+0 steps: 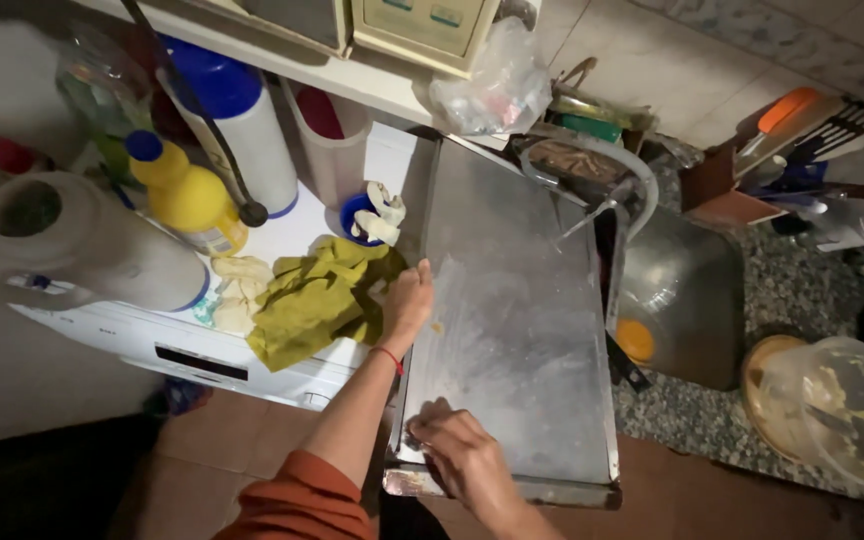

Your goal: Washing a metal baking tray in a sink using soap and a yellow cloth.

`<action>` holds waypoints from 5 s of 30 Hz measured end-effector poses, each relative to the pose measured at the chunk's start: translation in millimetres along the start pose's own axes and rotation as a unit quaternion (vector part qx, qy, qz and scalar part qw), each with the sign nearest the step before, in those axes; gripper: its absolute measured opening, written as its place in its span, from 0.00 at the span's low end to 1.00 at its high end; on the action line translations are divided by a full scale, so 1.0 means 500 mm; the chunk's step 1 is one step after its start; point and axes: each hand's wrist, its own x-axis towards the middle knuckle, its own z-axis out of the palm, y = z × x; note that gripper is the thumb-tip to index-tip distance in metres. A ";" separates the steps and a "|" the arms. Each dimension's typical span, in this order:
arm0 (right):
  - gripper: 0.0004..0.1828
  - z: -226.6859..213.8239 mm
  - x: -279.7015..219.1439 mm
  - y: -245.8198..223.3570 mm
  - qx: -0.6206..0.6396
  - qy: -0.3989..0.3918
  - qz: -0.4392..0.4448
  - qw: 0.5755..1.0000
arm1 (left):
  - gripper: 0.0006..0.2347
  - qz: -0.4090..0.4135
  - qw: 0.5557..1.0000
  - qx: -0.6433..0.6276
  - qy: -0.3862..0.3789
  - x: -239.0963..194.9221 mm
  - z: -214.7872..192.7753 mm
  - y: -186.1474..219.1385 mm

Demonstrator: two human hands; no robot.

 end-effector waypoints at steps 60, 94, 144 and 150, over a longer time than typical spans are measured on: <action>0.09 0.011 0.600 0.376 -0.138 0.156 0.100 0.973 | 0.43 0.008 0.833 -0.535 -0.141 -0.225 -0.066 -0.068; 0.06 0.030 0.198 0.112 -0.105 0.161 0.034 0.981 | 0.43 -0.036 0.827 -0.544 -0.135 -0.225 -0.075 -0.046; 0.13 -0.003 0.209 0.117 -0.223 0.096 -0.058 0.968 | 0.42 -0.016 0.844 -0.518 -0.139 -0.223 -0.098 -0.034; 0.13 0.014 0.202 0.131 -0.220 0.106 -0.043 0.969 | 0.42 -0.032 0.838 -0.528 -0.136 -0.229 -0.102 -0.027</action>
